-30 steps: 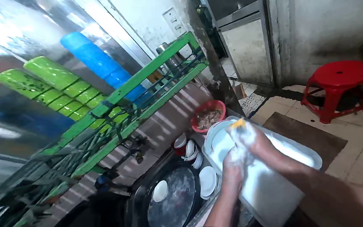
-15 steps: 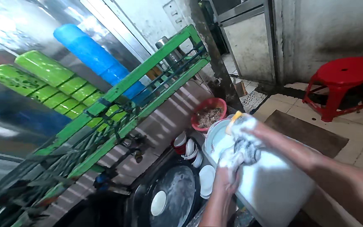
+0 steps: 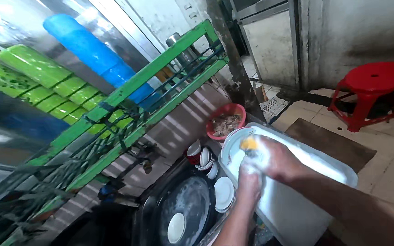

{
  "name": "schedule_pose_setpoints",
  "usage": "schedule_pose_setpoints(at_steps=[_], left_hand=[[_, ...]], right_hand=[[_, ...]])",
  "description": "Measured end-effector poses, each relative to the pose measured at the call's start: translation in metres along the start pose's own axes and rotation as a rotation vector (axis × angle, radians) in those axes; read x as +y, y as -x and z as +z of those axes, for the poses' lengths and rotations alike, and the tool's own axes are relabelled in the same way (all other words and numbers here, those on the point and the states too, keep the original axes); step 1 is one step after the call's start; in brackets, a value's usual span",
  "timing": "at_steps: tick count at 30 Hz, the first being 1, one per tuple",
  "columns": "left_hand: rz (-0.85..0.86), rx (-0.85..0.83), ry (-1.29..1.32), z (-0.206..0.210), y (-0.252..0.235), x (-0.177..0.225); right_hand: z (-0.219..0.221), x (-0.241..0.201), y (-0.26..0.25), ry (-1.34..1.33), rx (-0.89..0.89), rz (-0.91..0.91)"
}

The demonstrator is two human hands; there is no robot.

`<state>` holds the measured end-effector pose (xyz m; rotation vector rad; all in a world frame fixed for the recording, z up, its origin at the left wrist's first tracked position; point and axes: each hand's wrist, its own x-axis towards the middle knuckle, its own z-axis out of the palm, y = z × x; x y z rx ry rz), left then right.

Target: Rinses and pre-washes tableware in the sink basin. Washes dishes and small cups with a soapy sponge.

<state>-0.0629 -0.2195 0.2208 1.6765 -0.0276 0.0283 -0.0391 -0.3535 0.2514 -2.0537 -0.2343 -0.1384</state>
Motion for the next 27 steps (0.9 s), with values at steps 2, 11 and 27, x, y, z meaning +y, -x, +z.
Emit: schedule_pose_setpoints(at_steps=[2, 11, 27], left_hand=[[0.038, -0.037, -0.034, -0.003, 0.0, -0.005], [0.573, 0.043, -0.209, 0.016, -0.01, -0.005], [-0.156, 0.287, 0.55, -0.009, -0.034, 0.007]], right_hand=[[0.005, 0.015, -0.007, -0.15, 0.01, -0.006], [0.025, 0.012, 0.007, -1.413, 0.036, 0.37], [-0.028, 0.031, -0.014, -0.016, -0.094, -0.017]])
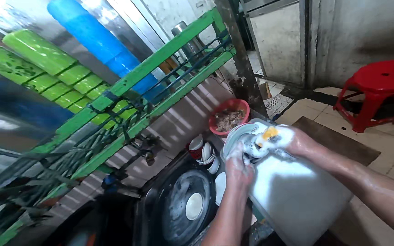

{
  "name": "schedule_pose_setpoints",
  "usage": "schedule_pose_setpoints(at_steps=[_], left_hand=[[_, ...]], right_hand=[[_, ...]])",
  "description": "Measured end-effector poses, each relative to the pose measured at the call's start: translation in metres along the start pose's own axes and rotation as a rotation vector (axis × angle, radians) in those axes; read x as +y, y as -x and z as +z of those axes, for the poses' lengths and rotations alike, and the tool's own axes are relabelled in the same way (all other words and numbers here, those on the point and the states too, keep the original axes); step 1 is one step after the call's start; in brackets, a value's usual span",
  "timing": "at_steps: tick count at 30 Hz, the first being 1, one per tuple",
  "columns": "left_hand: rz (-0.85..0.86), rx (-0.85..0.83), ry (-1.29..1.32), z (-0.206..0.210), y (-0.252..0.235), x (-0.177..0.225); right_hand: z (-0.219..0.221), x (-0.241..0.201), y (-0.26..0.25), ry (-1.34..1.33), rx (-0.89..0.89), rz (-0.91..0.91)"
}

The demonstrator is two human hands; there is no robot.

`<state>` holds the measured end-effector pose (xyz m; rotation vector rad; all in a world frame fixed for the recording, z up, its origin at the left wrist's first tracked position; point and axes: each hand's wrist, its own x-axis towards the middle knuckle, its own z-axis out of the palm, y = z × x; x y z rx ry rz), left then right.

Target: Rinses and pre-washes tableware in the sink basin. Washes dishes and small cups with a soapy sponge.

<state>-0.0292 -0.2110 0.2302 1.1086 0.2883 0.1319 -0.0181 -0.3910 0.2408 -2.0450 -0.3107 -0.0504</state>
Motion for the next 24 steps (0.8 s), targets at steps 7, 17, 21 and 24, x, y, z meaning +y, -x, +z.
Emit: schedule_pose_setpoints(at_steps=[7, 17, 21, 24], left_hand=[[0.017, -0.048, -0.117, -0.008, -0.003, 0.004], [0.084, -0.084, -0.298, -0.035, -0.014, 0.012], [0.014, -0.162, -0.235, -0.055, -0.024, 0.041], [0.162, -0.255, -0.172, -0.071, -0.023, 0.056]], right_hand=[[0.03, 0.013, 0.01, 0.221, 0.014, -0.45], [0.053, 0.009, 0.013, 0.018, -0.15, -0.101], [0.062, 0.052, 0.011, 0.395, -0.445, -0.065], [0.072, 0.06, 0.016, 0.548, -0.684, -0.044]])
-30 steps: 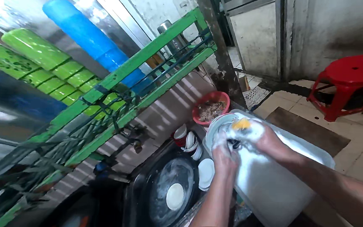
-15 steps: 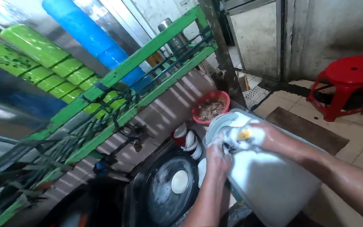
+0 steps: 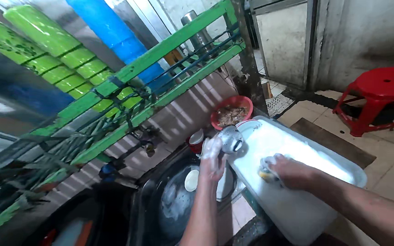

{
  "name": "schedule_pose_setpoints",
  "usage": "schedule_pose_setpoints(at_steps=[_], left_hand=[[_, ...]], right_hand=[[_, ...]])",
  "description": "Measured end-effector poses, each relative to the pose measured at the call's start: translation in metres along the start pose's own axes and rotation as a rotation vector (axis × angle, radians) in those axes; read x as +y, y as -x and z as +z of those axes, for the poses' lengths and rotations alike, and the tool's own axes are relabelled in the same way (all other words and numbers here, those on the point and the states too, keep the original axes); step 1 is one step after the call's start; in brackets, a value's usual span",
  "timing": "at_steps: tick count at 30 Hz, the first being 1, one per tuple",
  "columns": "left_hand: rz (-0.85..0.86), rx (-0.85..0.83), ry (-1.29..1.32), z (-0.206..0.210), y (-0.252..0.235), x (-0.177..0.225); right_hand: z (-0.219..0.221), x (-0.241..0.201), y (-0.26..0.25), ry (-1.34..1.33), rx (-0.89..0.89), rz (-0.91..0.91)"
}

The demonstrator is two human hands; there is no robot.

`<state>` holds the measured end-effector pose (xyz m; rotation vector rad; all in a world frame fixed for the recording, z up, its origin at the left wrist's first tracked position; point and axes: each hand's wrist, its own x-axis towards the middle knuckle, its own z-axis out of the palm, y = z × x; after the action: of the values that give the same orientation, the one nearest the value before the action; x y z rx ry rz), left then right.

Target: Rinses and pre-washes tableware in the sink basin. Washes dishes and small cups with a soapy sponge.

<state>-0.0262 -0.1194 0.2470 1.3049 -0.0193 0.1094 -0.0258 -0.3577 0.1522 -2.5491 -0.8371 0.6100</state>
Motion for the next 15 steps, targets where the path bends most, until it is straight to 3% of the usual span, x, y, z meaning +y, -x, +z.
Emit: schedule_pose_setpoints(at_steps=[3, 5, 7, 9, 12, 15], left_hand=[[0.129, -0.086, 0.278, -0.02, -0.007, 0.003], [-0.003, 0.042, 0.508, -0.017, -0.005, -0.004], [-0.135, 0.148, 0.542, -0.009, -0.001, -0.017], [-0.129, 0.075, 0.356, -0.003, 0.004, -0.032], [0.099, -0.174, -0.295, 0.014, 0.005, -0.042], [0.423, -0.184, -0.732, 0.049, 0.015, -0.057]], right_hand=[[-0.018, 0.004, 0.0, -0.269, 0.136, 0.097], [-0.04, -0.008, 0.007, -0.586, 0.347, 0.224], [-0.062, -0.019, 0.011, -0.812, 0.562, 0.274], [-0.082, -0.03, 0.014, -0.921, 0.671, 0.247], [-0.087, -0.035, 0.004, -0.841, 0.704, 0.225], [-0.095, -0.063, 0.017, -0.926, 0.494, 0.369]])
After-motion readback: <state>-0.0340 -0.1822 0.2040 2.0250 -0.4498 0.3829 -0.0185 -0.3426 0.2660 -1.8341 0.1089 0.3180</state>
